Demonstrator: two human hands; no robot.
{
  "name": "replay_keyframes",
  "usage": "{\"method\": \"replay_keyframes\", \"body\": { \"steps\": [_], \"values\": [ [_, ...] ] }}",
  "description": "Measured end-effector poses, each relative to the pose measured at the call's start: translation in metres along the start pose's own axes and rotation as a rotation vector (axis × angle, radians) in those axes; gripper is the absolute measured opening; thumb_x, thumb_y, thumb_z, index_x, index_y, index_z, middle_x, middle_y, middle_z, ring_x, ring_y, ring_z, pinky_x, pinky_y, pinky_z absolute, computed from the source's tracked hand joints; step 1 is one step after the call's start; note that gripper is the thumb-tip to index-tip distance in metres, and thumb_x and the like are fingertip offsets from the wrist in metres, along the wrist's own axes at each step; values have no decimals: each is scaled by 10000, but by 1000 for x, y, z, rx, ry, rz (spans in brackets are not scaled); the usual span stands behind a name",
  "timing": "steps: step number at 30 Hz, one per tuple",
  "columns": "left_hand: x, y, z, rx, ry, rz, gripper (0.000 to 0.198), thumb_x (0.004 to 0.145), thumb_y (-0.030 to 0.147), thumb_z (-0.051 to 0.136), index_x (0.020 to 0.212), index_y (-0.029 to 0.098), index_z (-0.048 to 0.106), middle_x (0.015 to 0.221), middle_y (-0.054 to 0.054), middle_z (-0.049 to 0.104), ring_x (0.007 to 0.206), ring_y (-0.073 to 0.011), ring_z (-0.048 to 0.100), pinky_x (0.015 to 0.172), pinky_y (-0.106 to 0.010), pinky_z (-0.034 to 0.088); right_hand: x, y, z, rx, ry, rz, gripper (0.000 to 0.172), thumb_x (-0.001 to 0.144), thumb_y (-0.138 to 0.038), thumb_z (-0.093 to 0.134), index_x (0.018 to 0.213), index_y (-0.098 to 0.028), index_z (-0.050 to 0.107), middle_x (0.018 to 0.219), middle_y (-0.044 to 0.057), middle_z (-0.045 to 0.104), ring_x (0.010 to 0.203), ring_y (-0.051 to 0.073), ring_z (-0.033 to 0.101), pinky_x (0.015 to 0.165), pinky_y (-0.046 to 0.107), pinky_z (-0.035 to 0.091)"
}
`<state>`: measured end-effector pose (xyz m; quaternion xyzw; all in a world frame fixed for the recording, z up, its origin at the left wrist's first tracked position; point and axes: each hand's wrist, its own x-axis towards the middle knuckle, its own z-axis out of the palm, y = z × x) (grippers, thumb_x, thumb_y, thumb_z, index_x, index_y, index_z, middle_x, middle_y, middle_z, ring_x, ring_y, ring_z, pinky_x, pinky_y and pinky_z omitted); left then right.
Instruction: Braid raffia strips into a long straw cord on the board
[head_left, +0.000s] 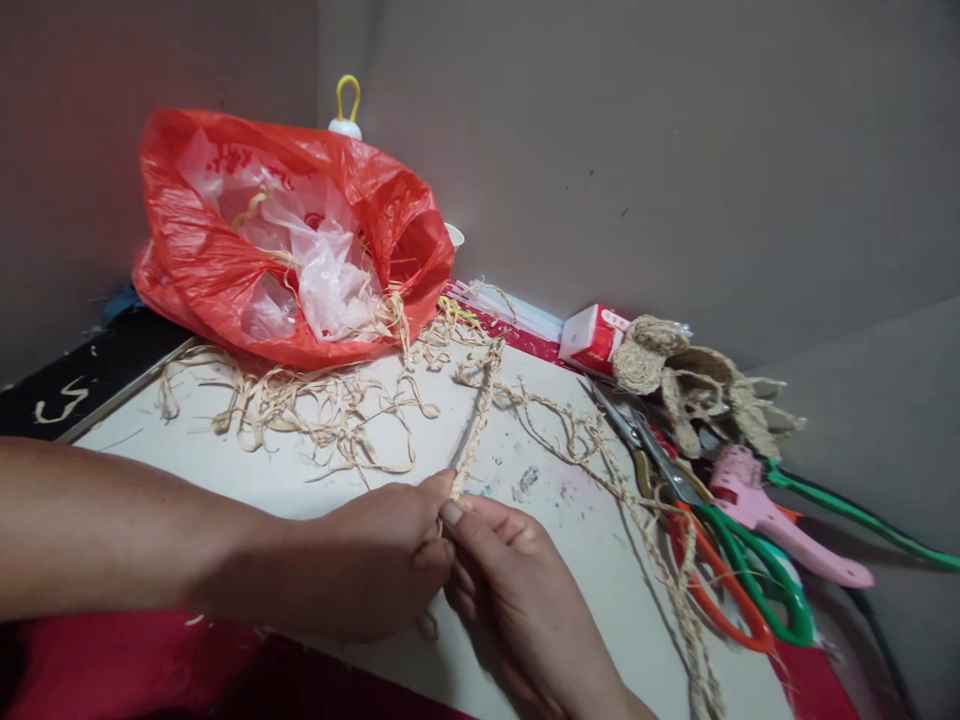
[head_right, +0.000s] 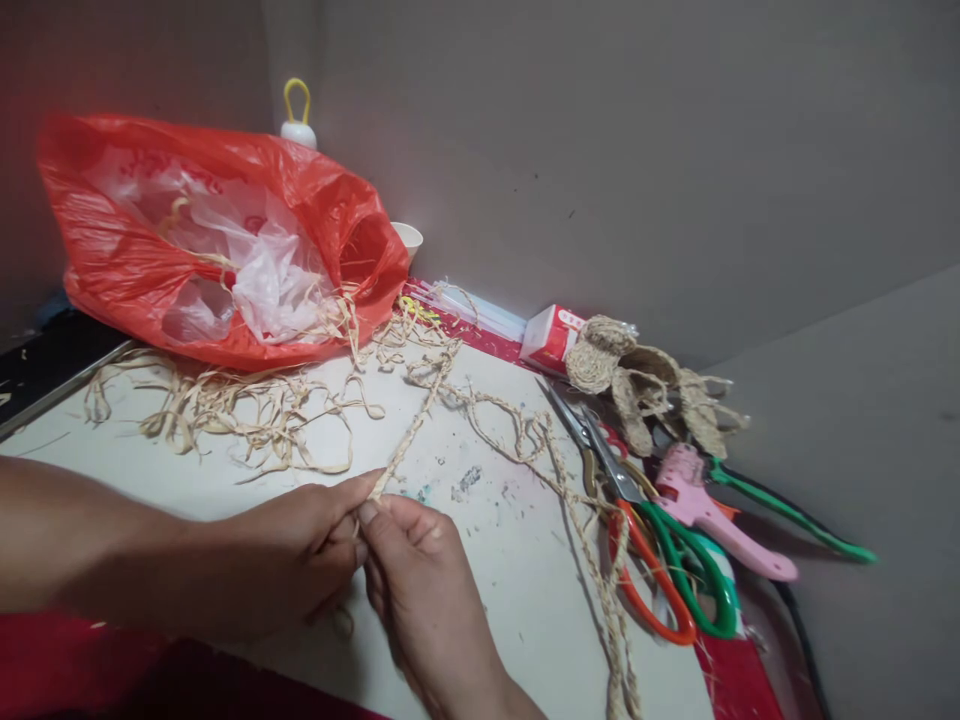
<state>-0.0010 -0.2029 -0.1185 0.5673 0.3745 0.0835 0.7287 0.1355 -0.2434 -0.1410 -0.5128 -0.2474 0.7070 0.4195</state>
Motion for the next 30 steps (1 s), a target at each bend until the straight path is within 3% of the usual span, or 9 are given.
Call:
{"method": "replay_keyframes", "body": {
  "steps": [3,7,8,11,13,16,24,28,30],
  "values": [
    [1,11,-16,113,-71,-49,196,755,274,460,913,177,524,503,71,398,395,-77,350,374,-193,236,0,-2,-1,12,-13,-10,311,813,-369,636,627,-154,511,425,-96,294,397,39,167,383,203,120],
    [9,18,-32,159,214,133,306,733,261,510,1023,165,534,601,49,497,506,-83,438,471,-186,317,-1,-6,-2,-20,-43,-9,283,817,-391,623,683,-150,562,405,-104,264,386,45,169,376,203,121],
    [11,16,-33,120,206,146,286,733,258,511,1002,165,534,636,39,518,546,-88,461,505,-189,341,-1,-7,-3,-34,-52,-7,287,816,-395,623,683,-148,564,404,-103,269,385,45,169,376,203,123],
    [17,5,-31,15,-30,43,144,773,280,445,805,161,519,626,29,505,549,-87,436,517,-201,340,0,-9,-5,-79,-91,-5,317,820,-408,615,651,-148,548,402,-97,286,379,43,171,374,206,129],
    [19,-2,-30,35,-104,39,173,793,282,405,702,162,489,601,35,470,537,-81,395,508,-202,316,0,-11,-7,-93,-118,5,326,815,-418,619,647,-149,543,406,-96,293,378,43,171,371,206,126],
    [18,-2,-30,123,-65,94,186,781,274,419,664,161,509,583,47,432,539,-79,361,500,-199,293,2,-14,-11,-92,-146,32,316,793,-419,642,654,-149,552,403,-101,289,371,40,172,368,199,126],
    [17,9,-35,215,-32,67,280,785,311,425,682,145,626,492,56,438,424,-68,297,427,-209,233,3,-20,-18,-227,-182,73,320,760,-437,658,687,-128,626,386,-104,282,360,40,172,370,201,107],
    [24,4,-37,154,-121,109,271,786,293,458,628,131,608,608,4,579,533,-77,446,525,-196,339,3,-21,-20,-252,-206,82,322,759,-447,660,705,-130,641,400,-102,275,378,46,160,385,212,91],
    [26,2,-39,99,-166,83,288,794,340,489,638,126,603,579,5,556,481,-67,406,470,-197,310,3,-22,-20,-249,-205,74,350,742,-472,673,703,-125,649,430,-86,322,397,46,165,399,217,91]
  ]
}}
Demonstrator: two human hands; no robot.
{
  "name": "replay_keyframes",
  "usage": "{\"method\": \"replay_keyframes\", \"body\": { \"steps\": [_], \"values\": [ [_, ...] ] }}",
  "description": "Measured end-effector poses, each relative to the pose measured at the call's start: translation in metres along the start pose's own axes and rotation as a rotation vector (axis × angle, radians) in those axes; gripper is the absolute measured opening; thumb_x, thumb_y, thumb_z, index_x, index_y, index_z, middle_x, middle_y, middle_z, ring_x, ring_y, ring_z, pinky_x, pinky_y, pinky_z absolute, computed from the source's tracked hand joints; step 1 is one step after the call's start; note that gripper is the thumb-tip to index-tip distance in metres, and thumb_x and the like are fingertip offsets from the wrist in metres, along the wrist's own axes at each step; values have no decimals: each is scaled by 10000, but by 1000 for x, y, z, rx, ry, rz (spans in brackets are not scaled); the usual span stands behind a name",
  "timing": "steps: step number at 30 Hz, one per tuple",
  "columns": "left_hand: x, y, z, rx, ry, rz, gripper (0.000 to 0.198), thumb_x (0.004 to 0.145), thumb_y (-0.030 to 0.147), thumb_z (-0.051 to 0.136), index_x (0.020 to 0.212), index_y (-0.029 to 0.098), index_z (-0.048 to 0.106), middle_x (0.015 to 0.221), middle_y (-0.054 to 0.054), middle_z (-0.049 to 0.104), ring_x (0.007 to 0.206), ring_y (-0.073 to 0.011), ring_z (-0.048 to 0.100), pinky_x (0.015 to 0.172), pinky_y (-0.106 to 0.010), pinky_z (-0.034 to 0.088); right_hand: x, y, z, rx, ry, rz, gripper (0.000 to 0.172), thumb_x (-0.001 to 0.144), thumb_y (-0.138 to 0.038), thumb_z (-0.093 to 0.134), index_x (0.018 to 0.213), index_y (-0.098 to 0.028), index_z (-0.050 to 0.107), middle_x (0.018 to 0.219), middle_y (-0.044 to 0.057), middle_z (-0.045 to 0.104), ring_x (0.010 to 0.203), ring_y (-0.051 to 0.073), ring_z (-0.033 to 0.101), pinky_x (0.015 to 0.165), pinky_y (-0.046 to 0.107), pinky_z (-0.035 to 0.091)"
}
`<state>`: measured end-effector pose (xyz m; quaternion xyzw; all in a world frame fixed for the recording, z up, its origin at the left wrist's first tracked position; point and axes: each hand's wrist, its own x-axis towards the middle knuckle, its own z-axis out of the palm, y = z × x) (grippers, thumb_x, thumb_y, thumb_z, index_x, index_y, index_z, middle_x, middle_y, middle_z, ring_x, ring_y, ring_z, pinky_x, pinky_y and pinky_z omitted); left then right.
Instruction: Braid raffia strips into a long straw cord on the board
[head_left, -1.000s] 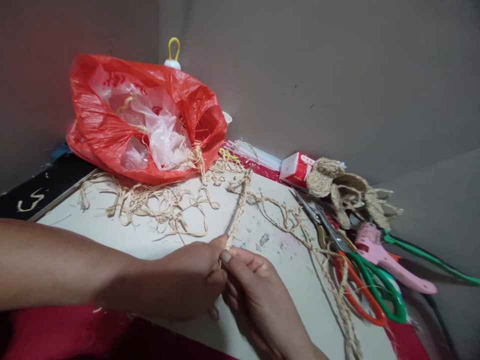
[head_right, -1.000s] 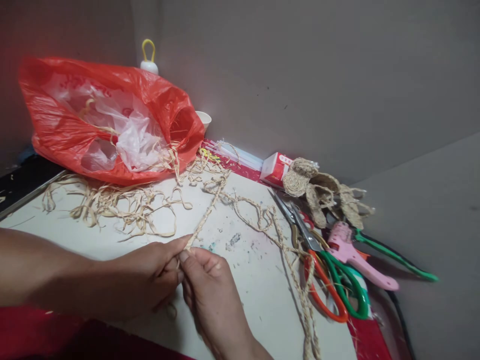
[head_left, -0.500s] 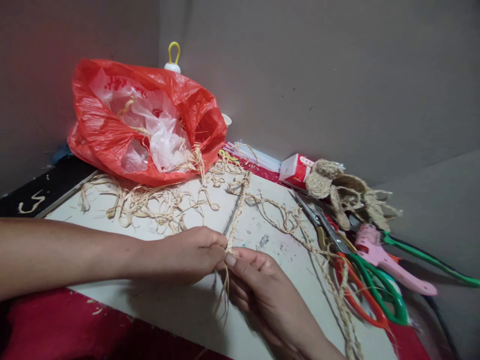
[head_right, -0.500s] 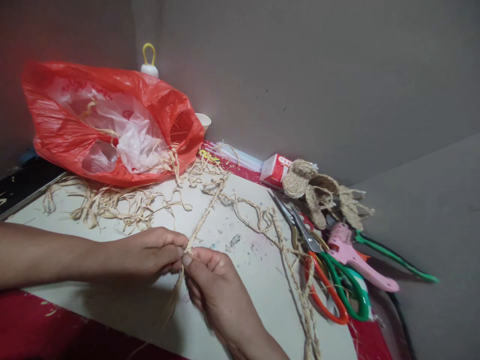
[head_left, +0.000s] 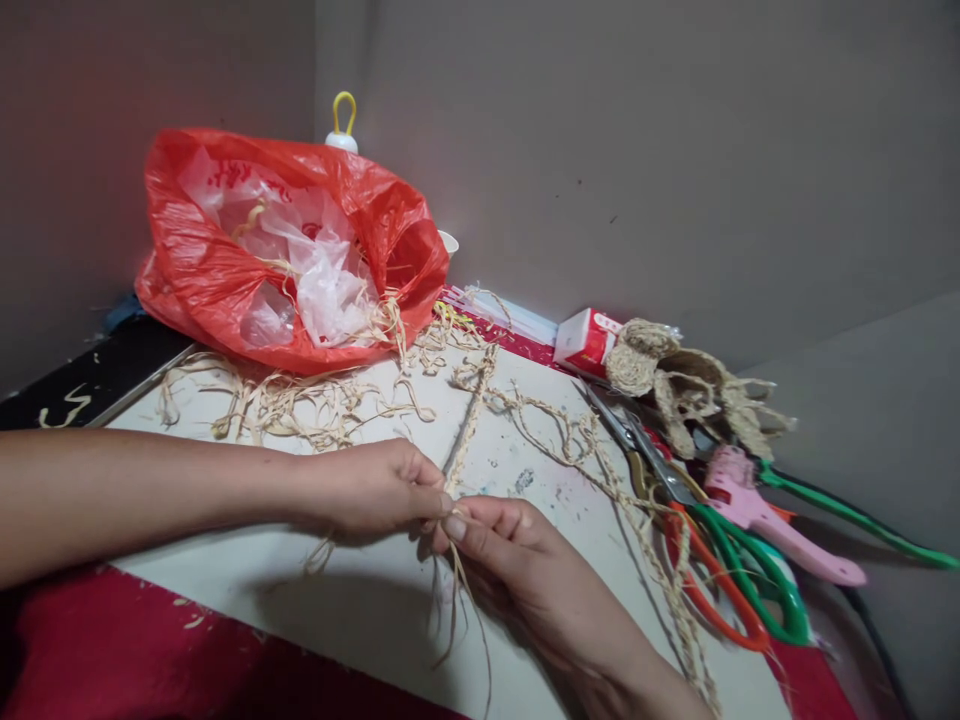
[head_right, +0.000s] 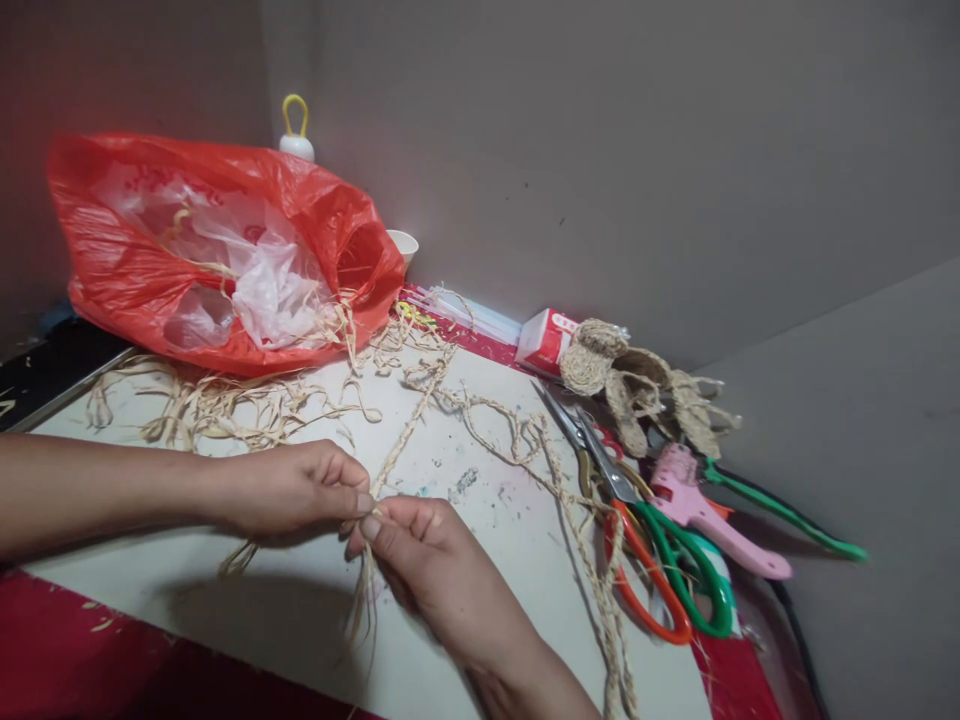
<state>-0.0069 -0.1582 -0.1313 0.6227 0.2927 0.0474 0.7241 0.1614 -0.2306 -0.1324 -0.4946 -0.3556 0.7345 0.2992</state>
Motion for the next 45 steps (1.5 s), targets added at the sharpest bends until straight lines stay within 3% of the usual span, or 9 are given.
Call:
{"method": "replay_keyframes", "body": {
  "steps": [3,6,11,21,30,35,39,42,45],
  "values": [
    [0,1,-2,-123,-49,-114,307,782,426,539,677,141,585,429,69,373,352,-52,208,349,-210,156,0,-1,-1,-10,2,-22,400,712,-515,687,701,-117,663,516,-38,450,435,50,229,424,219,134],
    [-1,3,-4,-231,-107,-188,337,741,477,602,672,150,558,383,95,269,326,-47,156,317,-202,117,1,-2,-4,-59,-20,-34,414,719,-535,672,714,-121,673,512,-36,446,456,65,268,443,223,169],
    [-1,3,-4,-294,-64,-160,364,673,485,681,755,193,480,408,106,343,320,-43,198,305,-170,136,0,-1,-8,-121,-23,-4,411,748,-533,640,724,-123,644,438,-88,296,423,60,171,431,231,99],
    [0,-8,-1,71,95,-68,248,792,371,513,723,143,582,498,54,457,385,-42,262,358,-186,162,0,-2,-5,-434,26,-59,405,852,-506,508,743,-133,622,529,-51,347,498,87,250,471,232,180],
    [1,-9,10,-137,178,-8,203,742,310,551,659,126,572,589,9,570,453,-50,352,424,-188,229,-4,-6,-9,-466,-5,-52,409,857,-506,502,720,-137,610,545,-50,330,507,85,238,465,225,186],
    [1,-9,9,-206,208,-31,180,706,323,576,680,147,550,487,73,435,416,-46,271,401,-199,168,-14,-24,-19,-614,-7,-47,417,864,-519,480,745,-142,614,550,-43,357,510,86,280,451,209,218],
    [1,-11,9,-164,236,-57,177,687,337,566,673,162,550,452,83,357,404,-55,238,380,-211,148,-16,-39,-50,-732,124,-58,411,843,-531,493,708,-157,597,519,-56,333,472,82,258,432,212,209],
    [3,-15,10,-156,244,-54,157,673,319,547,631,169,534,440,78,355,390,-56,234,368,-217,144,-11,-53,-76,-814,379,-156,370,812,-526,522,740,-171,601,526,-44,399,457,91,292,422,219,222],
    [7,-20,11,-156,251,-50,142,660,311,544,626,173,535,436,77,349,381,-58,234,364,-219,147,2,-72,-77,-978,641,-305,310,780,-472,565,808,-170,629,595,-6,521,489,116,397,450,235,287]
  ]
}}
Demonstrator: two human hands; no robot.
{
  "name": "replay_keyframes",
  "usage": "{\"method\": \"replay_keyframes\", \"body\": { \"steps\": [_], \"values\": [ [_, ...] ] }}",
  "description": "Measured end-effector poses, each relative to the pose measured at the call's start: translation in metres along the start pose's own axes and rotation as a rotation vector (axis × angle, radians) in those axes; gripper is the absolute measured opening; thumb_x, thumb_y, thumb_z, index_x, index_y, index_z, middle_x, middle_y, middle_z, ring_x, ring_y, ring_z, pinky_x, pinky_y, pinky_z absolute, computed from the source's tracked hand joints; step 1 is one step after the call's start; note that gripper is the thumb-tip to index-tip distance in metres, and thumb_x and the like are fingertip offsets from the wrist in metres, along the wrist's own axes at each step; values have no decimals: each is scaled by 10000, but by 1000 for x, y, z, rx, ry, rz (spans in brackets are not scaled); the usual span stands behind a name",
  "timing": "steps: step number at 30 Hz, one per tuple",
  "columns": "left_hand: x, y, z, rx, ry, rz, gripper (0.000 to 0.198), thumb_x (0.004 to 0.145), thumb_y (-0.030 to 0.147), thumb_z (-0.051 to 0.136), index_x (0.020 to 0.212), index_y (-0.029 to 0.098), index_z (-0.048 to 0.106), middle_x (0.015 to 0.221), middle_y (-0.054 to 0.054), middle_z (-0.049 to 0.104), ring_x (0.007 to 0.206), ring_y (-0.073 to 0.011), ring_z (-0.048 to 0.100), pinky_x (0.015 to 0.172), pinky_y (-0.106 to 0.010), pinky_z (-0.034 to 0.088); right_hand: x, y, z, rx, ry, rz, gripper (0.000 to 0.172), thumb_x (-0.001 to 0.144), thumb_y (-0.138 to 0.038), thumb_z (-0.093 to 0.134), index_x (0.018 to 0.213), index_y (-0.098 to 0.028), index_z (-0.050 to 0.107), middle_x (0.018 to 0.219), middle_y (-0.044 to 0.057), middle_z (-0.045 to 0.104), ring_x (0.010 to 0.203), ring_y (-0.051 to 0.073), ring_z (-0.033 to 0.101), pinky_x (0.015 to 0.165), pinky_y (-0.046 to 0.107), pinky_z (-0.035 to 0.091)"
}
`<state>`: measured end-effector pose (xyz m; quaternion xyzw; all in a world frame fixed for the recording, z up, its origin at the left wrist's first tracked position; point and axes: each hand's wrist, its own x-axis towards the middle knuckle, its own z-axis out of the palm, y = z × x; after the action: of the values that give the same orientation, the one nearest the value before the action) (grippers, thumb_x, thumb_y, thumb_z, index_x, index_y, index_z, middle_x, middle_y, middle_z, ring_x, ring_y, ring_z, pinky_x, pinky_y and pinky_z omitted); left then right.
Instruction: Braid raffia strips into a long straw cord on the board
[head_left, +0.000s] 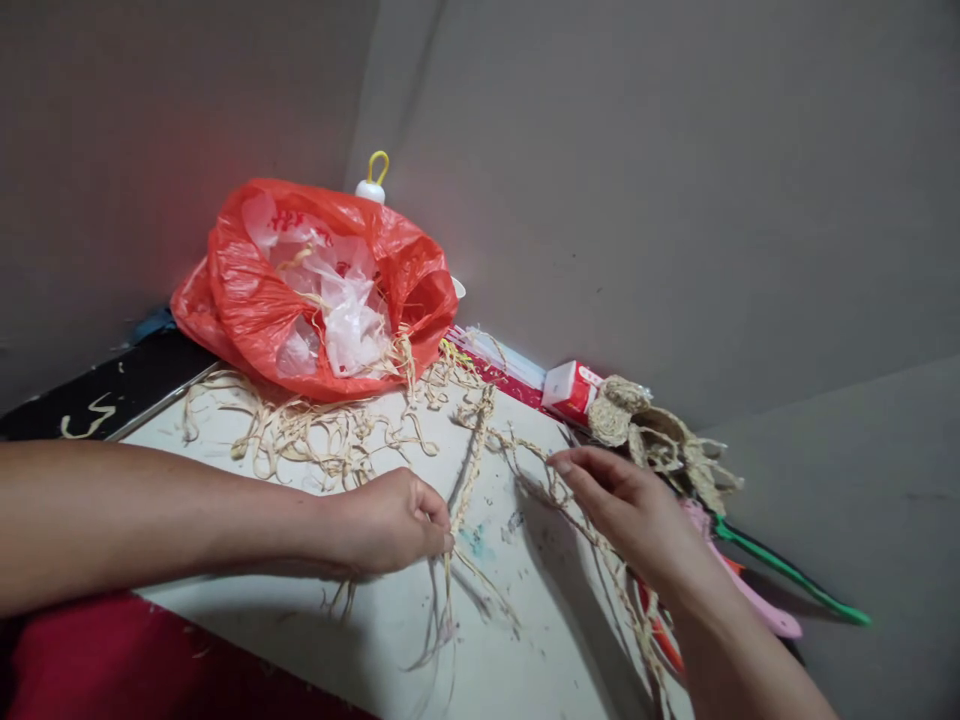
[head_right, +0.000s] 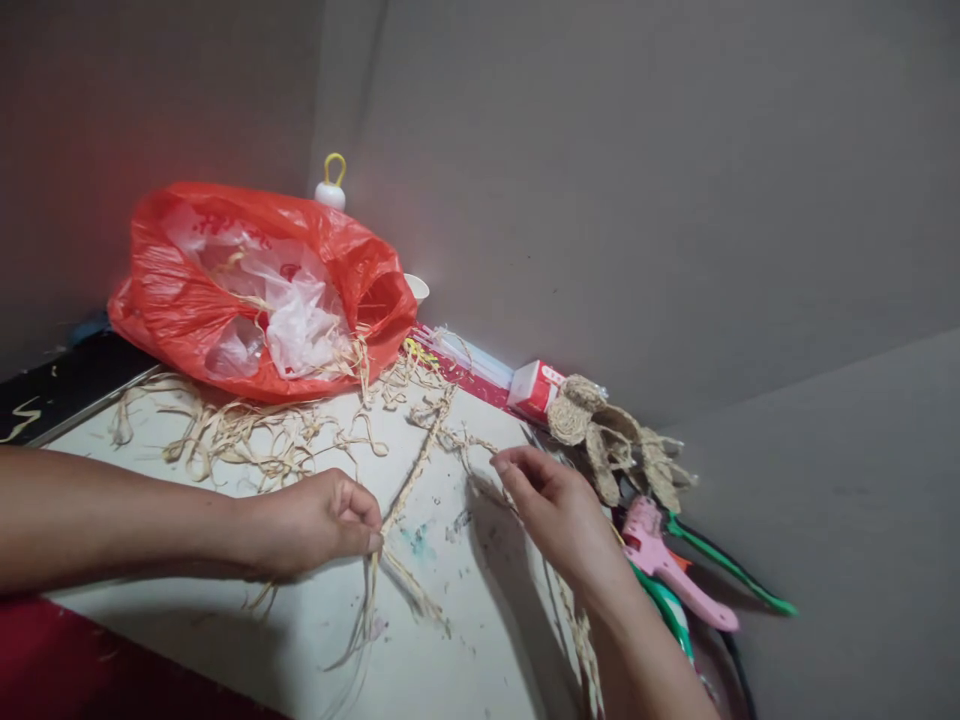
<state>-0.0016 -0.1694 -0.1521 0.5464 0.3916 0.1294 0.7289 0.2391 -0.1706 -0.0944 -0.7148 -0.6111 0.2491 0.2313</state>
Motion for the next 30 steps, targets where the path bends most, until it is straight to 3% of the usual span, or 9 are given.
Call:
{"method": "replay_keyframes", "body": {
  "steps": [3,7,10,12,17,21,23,27,30],
  "values": [
    [2,-5,1,3,-6,34,134,653,303,547,624,173,531,442,76,353,385,-57,232,362,-218,143,15,-31,18,-80,77,-143,257,786,-401,556,837,-169,653,667,28,609,563,147,499,527,252,366],
    [3,-8,1,63,7,80,139,662,301,523,610,172,529,459,65,367,395,-59,248,352,-212,154,33,-68,67,-292,-39,-284,157,780,-301,557,820,-197,667,764,50,668,655,176,562,609,278,379],
    [4,-9,-1,107,3,101,133,656,293,508,633,171,556,477,53,393,410,-67,289,356,-203,188,47,-77,96,-381,-79,-281,97,745,-247,576,696,-195,643,695,53,649,627,184,541,591,291,345],
    [5,-11,-1,116,-4,118,133,651,288,497,637,172,560,486,46,404,414,-70,301,355,-202,195,54,-77,104,-339,-110,-302,109,749,-208,550,668,-196,621,668,39,636,621,172,533,586,278,346],
    [6,-14,-1,114,11,143,146,647,301,496,627,174,566,494,39,427,413,-75,316,353,-204,199,47,-76,87,-112,-217,-310,158,815,-255,494,683,-187,549,635,10,607,579,136,521,546,234,395],
    [3,-11,0,101,6,148,112,630,262,506,610,170,566,481,48,409,424,-71,310,367,-200,206,28,-76,67,551,-322,-114,209,766,-365,644,766,-184,541,731,18,635,558,110,538,536,227,423],
    [3,-9,0,97,9,142,108,631,262,507,600,171,556,474,52,397,420,-70,290,366,-203,197,23,-75,62,789,-329,-21,255,704,-356,724,787,-194,546,730,-1,622,487,75,479,464,198,388],
    [5,-11,0,99,8,129,124,638,282,519,612,167,557,473,54,402,414,-70,283,370,-212,185,22,-71,62,928,-284,45,263,684,-326,755,807,-207,555,559,-77,474,400,31,246,353,129,193],
    [6,-12,0,103,2,126,129,632,287,539,619,161,566,474,55,401,426,-74,294,382,-215,187,25,-67,66,921,-226,33,255,682,-331,756,767,-195,558,482,-113,313,390,28,163,353,138,140]
  ]
}}
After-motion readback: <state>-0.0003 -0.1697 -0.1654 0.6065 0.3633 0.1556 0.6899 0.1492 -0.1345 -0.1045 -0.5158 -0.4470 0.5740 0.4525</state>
